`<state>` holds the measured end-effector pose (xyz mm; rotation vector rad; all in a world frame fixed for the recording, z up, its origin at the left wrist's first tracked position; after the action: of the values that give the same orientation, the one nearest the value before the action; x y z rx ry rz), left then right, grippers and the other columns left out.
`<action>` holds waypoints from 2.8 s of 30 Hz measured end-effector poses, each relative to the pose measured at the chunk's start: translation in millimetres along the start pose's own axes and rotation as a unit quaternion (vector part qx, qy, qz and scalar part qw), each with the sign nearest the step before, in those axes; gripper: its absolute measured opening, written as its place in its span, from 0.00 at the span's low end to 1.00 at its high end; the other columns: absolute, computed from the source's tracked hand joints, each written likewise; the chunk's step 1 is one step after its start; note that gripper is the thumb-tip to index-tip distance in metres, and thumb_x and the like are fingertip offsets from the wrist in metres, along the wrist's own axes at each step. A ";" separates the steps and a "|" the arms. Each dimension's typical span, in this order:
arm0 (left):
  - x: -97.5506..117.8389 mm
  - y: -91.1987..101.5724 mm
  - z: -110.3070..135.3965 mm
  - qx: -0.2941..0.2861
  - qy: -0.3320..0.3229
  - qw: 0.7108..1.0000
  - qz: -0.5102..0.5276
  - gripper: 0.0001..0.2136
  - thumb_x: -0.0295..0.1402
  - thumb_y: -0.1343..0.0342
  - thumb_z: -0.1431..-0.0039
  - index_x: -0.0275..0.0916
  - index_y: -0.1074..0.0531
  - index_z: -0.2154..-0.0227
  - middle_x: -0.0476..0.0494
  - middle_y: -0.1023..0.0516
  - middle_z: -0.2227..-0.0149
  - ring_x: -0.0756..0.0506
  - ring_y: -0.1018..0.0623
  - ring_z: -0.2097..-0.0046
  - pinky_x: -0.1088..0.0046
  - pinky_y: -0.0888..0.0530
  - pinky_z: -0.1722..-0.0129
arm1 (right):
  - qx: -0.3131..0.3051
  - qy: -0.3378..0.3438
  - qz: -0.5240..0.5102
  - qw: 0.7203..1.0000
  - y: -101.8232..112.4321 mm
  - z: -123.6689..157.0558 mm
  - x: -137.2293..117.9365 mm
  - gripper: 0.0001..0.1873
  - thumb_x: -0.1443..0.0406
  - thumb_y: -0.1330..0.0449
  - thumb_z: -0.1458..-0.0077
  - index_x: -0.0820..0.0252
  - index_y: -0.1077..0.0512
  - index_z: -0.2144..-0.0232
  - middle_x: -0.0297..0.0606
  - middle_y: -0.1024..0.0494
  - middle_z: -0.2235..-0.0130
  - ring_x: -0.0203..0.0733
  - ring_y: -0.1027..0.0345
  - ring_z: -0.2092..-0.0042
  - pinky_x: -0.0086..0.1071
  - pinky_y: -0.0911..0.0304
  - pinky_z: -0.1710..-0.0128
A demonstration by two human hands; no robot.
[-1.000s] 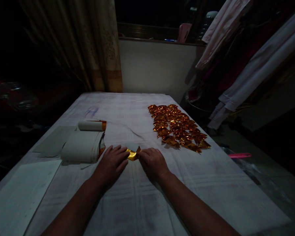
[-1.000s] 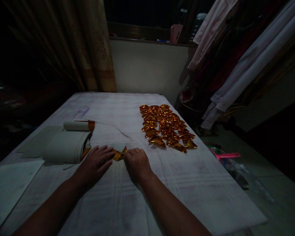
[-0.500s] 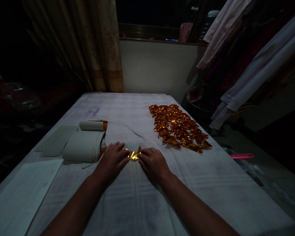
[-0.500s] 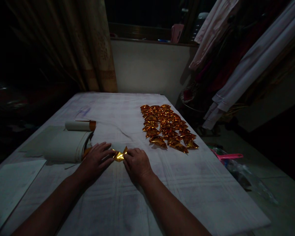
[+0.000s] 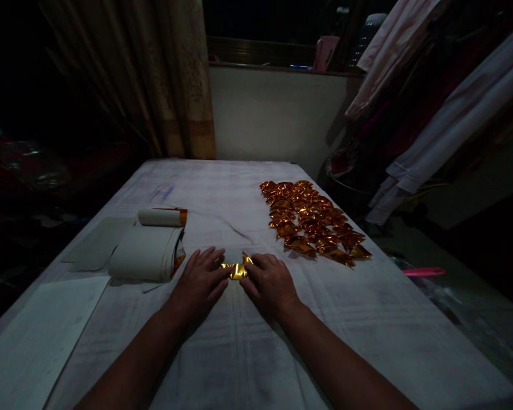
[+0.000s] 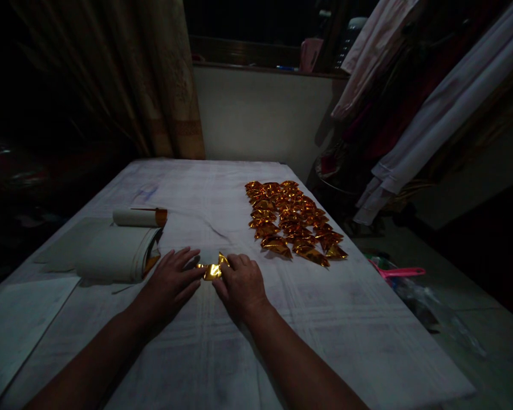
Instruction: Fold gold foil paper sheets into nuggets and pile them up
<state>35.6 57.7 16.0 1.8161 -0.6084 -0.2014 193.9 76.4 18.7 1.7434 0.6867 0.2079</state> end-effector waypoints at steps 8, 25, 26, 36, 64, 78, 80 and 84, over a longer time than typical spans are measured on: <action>18.2 -8.8 0.8 -0.020 -0.017 0.999 0.026 0.16 0.32 0.45 0.34 0.49 0.25 0.46 0.40 0.30 0.37 0.33 0.38 0.33 0.38 0.45 0.35 | 0.010 -0.002 0.003 1.000 -4.2 -3.2 5.6 0.14 0.61 0.39 0.37 0.59 0.25 0.51 0.44 0.22 0.49 0.50 0.32 0.52 0.41 0.39 0.56; 20.9 -2.2 -5.9 0.001 0.008 1.000 0.013 0.11 0.30 0.45 0.35 0.42 0.23 0.53 0.44 0.24 0.63 0.42 0.26 0.59 0.51 0.33 0.44 | 0.087 0.027 -0.075 0.993 -9.4 4.6 11.4 0.09 0.67 0.43 0.38 0.61 0.28 0.56 0.53 0.23 0.45 0.53 0.29 0.46 0.46 0.33 0.50; 20.8 -2.5 -5.9 0.006 0.008 1.000 0.010 0.11 0.30 0.45 0.35 0.42 0.23 0.53 0.44 0.24 0.63 0.42 0.26 0.60 0.51 0.32 0.45 | 0.086 0.030 -0.075 0.993 -9.6 4.8 11.4 0.06 0.66 0.43 0.37 0.60 0.28 0.59 0.53 0.23 0.45 0.53 0.29 0.46 0.46 0.33 0.50; 21.1 2.2 -5.6 0.026 0.014 1.000 0.004 0.08 0.32 0.46 0.33 0.42 0.21 0.60 0.45 0.22 0.68 0.43 0.25 0.63 0.54 0.31 0.48 | 0.094 0.082 -0.076 0.989 -1.1 4.5 -1.8 0.07 0.64 0.41 0.36 0.57 0.23 0.60 0.49 0.23 0.45 0.46 0.24 0.52 0.37 0.31 0.56; 18.5 11.9 -6.5 0.008 -0.075 0.994 -0.077 0.07 0.24 0.46 0.37 0.40 0.25 0.66 0.44 0.22 0.68 0.43 0.25 0.66 0.63 0.31 0.62 | -0.017 0.102 0.003 0.995 -6.4 -1.7 -20.1 0.03 0.65 0.37 0.38 0.58 0.24 0.62 0.37 0.21 0.61 0.41 0.28 0.59 0.32 0.38 0.61; 23.8 8.6 -8.5 0.036 -0.086 0.995 -0.023 0.05 0.28 0.46 0.34 0.41 0.26 0.65 0.46 0.21 0.67 0.44 0.25 0.64 0.63 0.33 0.59 | 0.012 0.114 0.026 0.993 -7.8 -1.9 -20.7 0.06 0.66 0.40 0.36 0.57 0.25 0.66 0.37 0.23 0.64 0.41 0.30 0.61 0.33 0.41 0.64; 23.0 6.5 -8.9 0.033 -0.078 0.996 -0.019 0.06 0.28 0.46 0.34 0.40 0.25 0.66 0.46 0.21 0.67 0.44 0.25 0.63 0.64 0.32 0.59 | 0.018 0.112 0.017 0.993 -6.5 -1.9 -20.7 0.05 0.65 0.40 0.36 0.58 0.26 0.66 0.37 0.23 0.63 0.41 0.31 0.61 0.33 0.40 0.63; 25.8 4.9 -10.4 0.048 -0.071 0.996 0.001 0.08 0.29 0.48 0.33 0.40 0.26 0.68 0.45 0.22 0.68 0.44 0.25 0.65 0.65 0.32 0.60 | 0.031 0.117 0.003 0.993 -6.3 -1.4 -20.2 0.06 0.64 0.38 0.37 0.58 0.26 0.68 0.37 0.23 0.63 0.40 0.31 0.62 0.32 0.41 0.63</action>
<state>60.5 52.5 28.1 1.9044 -0.7288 -0.3067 174.7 67.4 17.5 1.7975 0.8652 0.4034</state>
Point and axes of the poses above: each hand's wrist, its own z-axis away from the middle knuckle, its own y-axis out of the back of the hand, x = y × z, the point moved 7 cm from there along -z, towards the middle knuckle
